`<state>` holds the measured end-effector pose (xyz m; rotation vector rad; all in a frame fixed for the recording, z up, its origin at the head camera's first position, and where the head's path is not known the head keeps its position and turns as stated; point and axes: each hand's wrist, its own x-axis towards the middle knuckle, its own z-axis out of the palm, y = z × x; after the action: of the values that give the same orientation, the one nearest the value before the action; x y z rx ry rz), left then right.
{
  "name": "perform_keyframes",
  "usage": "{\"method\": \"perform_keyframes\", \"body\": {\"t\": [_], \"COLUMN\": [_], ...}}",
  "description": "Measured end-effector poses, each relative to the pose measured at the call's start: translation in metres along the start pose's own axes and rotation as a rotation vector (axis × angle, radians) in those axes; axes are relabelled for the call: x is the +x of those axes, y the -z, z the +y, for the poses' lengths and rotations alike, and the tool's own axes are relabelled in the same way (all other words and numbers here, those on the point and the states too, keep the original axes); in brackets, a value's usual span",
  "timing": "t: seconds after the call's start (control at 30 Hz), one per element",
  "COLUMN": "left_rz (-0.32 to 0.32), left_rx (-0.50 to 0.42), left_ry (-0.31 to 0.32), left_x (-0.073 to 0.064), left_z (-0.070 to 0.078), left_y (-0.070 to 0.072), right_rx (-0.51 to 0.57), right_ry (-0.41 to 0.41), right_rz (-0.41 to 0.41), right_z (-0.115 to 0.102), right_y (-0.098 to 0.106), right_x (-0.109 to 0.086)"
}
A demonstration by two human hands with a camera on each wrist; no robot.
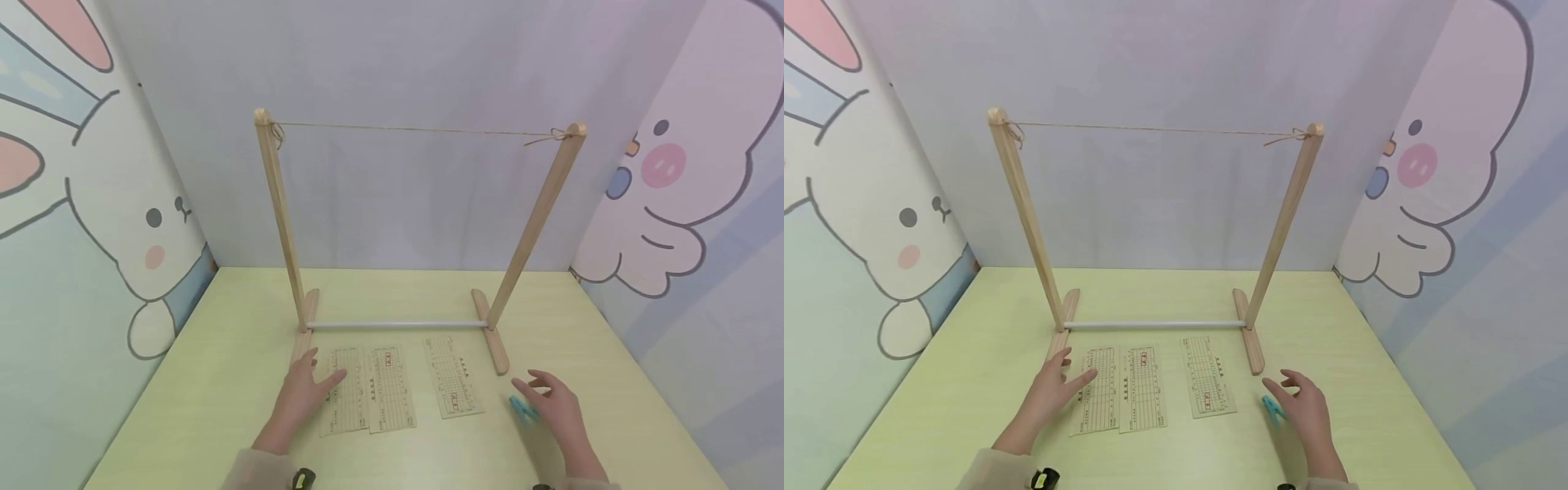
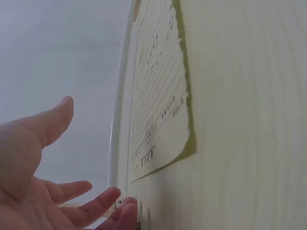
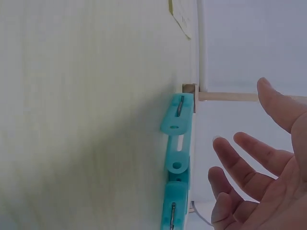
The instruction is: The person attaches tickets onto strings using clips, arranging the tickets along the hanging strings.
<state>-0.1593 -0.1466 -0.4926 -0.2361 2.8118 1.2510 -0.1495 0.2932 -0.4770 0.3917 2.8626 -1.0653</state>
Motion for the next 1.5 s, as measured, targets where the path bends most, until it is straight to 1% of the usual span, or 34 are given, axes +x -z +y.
{"method": "perform_keyframes", "body": {"t": [0.2, 0.37, 0.57, 0.8, 0.97, 1.07, 1.23, 1.37, 1.5], "left_rz": [-0.011, -0.011, -0.002, 0.012, 0.034, 0.046, 0.053, 0.044, 0.032], "left_rx": [-0.034, -0.053, -0.066, -0.026, 0.018, 0.042, 0.078, 0.061, 0.036], "left_ry": [0.048, 0.080, 0.102, 0.120, 0.106, 0.108, 0.114, 0.136, 0.161], "left_x": [-0.002, -0.005, -0.006, -0.008, -0.010, -0.010, -0.011, -0.012, -0.012], "left_z": [0.001, 0.001, -0.002, -0.001, -0.001, -0.001, -0.001, -0.001, 0.000], "left_y": [-0.004, -0.008, -0.015, -0.022, -0.027, -0.027, -0.026, -0.024, -0.021], "right_rx": [0.012, 0.024, 0.024, 0.017, 0.016, 0.014, -0.034, -0.082, -0.079], "right_ry": [-0.055, -0.076, -0.109, -0.054, -0.064, -0.072, -0.061, -0.035, -0.033], "right_rz": [-0.014, -0.021, -0.055, -0.071, -0.083, -0.088, -0.096, -0.098, -0.101], "right_z": [0.010, 0.014, 0.018, 0.021, 0.021, 0.021, 0.021, 0.021, 0.023], "right_y": [-0.003, -0.005, -0.005, -0.005, -0.005, -0.005, -0.005, -0.006, -0.006], "right_x": [-0.004, -0.007, -0.009, -0.012, -0.013, -0.012, -0.010, -0.010, -0.010]}}
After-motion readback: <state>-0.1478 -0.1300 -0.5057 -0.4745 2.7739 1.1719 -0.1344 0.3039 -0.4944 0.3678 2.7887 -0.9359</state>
